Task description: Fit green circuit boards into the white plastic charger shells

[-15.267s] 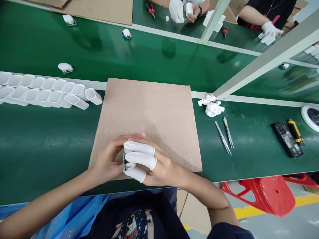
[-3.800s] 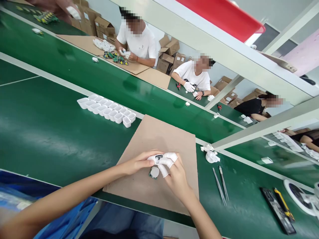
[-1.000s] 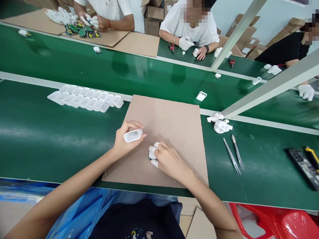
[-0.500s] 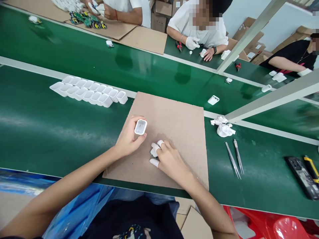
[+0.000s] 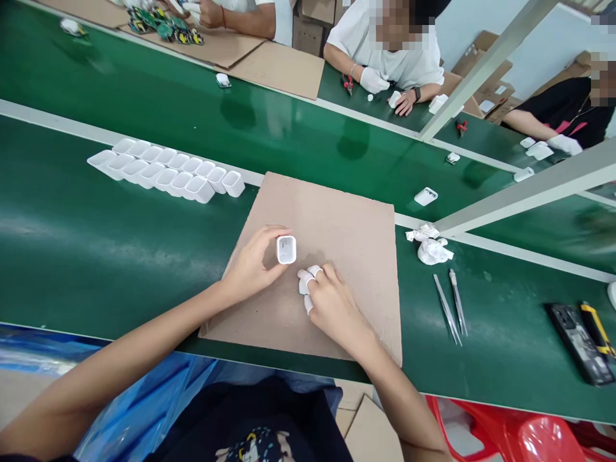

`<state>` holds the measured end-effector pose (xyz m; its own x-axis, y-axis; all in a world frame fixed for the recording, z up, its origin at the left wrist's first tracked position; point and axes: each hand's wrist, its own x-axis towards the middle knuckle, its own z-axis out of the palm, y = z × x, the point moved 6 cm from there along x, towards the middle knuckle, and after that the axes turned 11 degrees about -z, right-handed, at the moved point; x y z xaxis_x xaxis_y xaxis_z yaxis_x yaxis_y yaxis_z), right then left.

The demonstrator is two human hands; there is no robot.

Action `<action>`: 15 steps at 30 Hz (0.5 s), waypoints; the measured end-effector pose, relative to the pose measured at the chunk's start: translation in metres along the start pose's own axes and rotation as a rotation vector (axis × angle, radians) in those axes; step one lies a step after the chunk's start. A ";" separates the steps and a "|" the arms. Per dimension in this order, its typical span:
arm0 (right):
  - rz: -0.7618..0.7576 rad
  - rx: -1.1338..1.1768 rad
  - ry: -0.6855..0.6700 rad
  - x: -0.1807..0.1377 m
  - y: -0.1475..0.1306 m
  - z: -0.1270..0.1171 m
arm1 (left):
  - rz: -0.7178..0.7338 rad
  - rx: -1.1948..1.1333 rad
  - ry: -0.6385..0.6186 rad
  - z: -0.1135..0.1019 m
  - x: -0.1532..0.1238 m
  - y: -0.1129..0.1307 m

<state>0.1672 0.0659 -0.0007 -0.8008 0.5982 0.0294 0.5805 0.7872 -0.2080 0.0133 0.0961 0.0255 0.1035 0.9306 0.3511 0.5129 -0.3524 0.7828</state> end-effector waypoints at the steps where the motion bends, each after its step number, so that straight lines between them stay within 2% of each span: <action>1: 0.002 -0.002 0.009 0.000 -0.001 -0.001 | -0.004 0.009 0.007 -0.001 0.000 0.000; 7: -0.011 -0.143 0.125 -0.003 0.000 0.002 | 0.033 0.013 0.013 0.000 -0.001 0.001; 11: -0.009 -0.212 0.192 -0.006 0.007 0.005 | 0.039 -0.014 -0.029 0.004 -0.003 -0.002; 15: -0.048 -0.098 0.366 -0.009 0.016 -0.004 | 0.029 -0.020 -0.084 0.008 -0.005 -0.004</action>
<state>0.1844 0.0731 -0.0004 -0.7321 0.5598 0.3881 0.5689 0.8158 -0.1035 0.0179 0.0939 0.0167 0.1894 0.9247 0.3303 0.4912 -0.3805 0.7835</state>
